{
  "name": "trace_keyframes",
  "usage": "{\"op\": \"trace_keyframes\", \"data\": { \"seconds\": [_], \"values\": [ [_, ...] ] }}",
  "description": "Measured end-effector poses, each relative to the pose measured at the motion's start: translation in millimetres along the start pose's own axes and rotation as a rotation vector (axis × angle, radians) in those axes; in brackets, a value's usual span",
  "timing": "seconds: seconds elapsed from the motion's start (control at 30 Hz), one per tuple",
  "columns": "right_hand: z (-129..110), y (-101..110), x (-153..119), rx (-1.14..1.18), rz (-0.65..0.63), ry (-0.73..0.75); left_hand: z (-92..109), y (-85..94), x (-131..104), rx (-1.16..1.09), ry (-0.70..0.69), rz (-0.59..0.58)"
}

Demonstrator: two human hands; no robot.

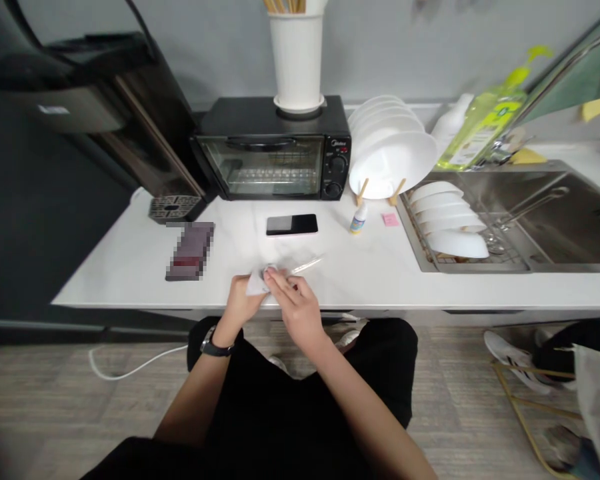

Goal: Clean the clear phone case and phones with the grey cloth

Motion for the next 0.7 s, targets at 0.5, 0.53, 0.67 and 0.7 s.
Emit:
{"op": "trace_keyframes", "data": {
  "seconds": [0.5,0.53,0.67,0.7],
  "values": [
    [64.3,46.3,21.8,-0.196,0.075,-0.062,5.3,-5.3,-1.0,-0.143,0.052,0.036],
    [59.4,42.2,20.2,-0.186,0.084,-0.077,4.9,-4.8,-0.8,-0.131,0.047,0.043],
    [21.9,10.9,7.1,-0.048,0.078,-0.079,1.2,-0.9,0.5,-0.036,0.008,0.06],
    [11.4,2.3,4.1,0.0,0.056,-0.06,0.4,-0.1,0.6,-0.027,0.006,0.046]
  ]
}}
Point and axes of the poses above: each hand's wrist, its own x-axis towards the middle knuckle, its own y-axis out of the back of the hand, z = x × y, the point moved 4 cm from there along x, towards the middle knuckle, and after that the axes turned 8 degrees about z, right-handed, at the moved point
